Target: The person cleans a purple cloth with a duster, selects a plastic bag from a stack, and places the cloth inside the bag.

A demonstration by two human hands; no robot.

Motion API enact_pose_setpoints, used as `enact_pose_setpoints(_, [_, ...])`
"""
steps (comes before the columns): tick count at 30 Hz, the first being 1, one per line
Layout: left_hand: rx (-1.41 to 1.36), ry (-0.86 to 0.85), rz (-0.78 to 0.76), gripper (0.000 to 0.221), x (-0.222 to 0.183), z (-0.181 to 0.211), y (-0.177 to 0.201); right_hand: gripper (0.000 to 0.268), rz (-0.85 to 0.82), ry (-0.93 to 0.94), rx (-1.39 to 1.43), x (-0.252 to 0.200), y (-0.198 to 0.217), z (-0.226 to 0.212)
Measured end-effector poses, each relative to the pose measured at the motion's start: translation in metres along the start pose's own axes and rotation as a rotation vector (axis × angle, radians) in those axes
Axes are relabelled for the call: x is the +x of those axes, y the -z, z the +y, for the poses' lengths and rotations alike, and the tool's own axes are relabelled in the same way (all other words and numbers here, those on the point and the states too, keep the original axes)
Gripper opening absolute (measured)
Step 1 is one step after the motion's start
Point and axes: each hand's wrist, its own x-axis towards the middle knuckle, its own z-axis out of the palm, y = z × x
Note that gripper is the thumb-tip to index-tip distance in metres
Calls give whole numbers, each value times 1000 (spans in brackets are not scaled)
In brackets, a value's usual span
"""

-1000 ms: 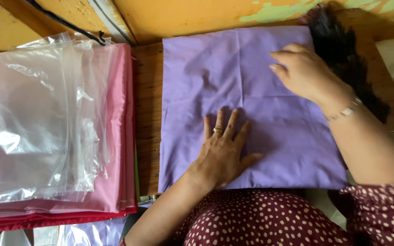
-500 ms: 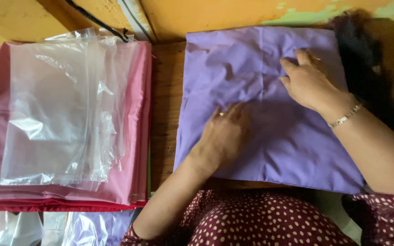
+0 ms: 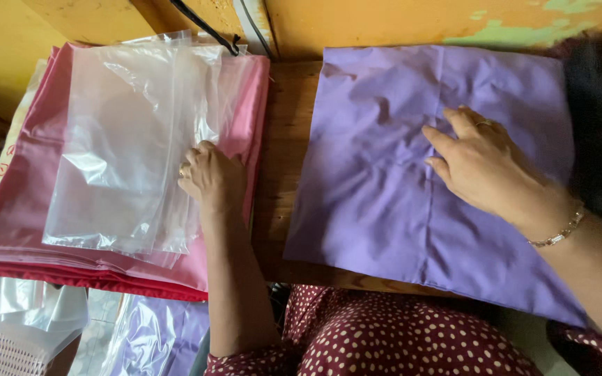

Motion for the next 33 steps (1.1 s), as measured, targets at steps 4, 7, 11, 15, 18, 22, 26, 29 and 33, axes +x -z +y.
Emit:
enact_pose_setpoints(4, [-33,-32,131,17,9,-9,-5,43,-90,34,47,15,7,-14])
enact_pose_setpoints(7, [-96,-130,270,15,8,-15,-3,39,-23,28,10,27,1,-29])
enact_pose_setpoints(11, [-247,-152,356,19,-12,-10,22,30,-13,129,266,57,20,-60])
enact_pose_setpoints(15, [-275,-161,475,20,-12,-14,23,18,-76,155,537,92,65,-99])
enact_pose_setpoints(18, [-290,-178,535,19,-14,-17,26,17,-38,156,727,141,-15,-127])
enact_pose_setpoints(22, [-368,-250,564,11,-19,-23,35,31,-261,-66,1138,165,-12,-164])
enact_pose_setpoints(26, [-423,-418,414,14,-36,-17,50,47,-366,-271,1753,182,-6,-191])
enact_pose_setpoints(29, [-460,-458,292,15,-43,-18,57,27,-251,-321,1579,195,-41,-204])
enact_pose_setpoints(33, [-362,-163,-296,75,-42,-18,79,31,-283,-497,1832,215,-104,-169])
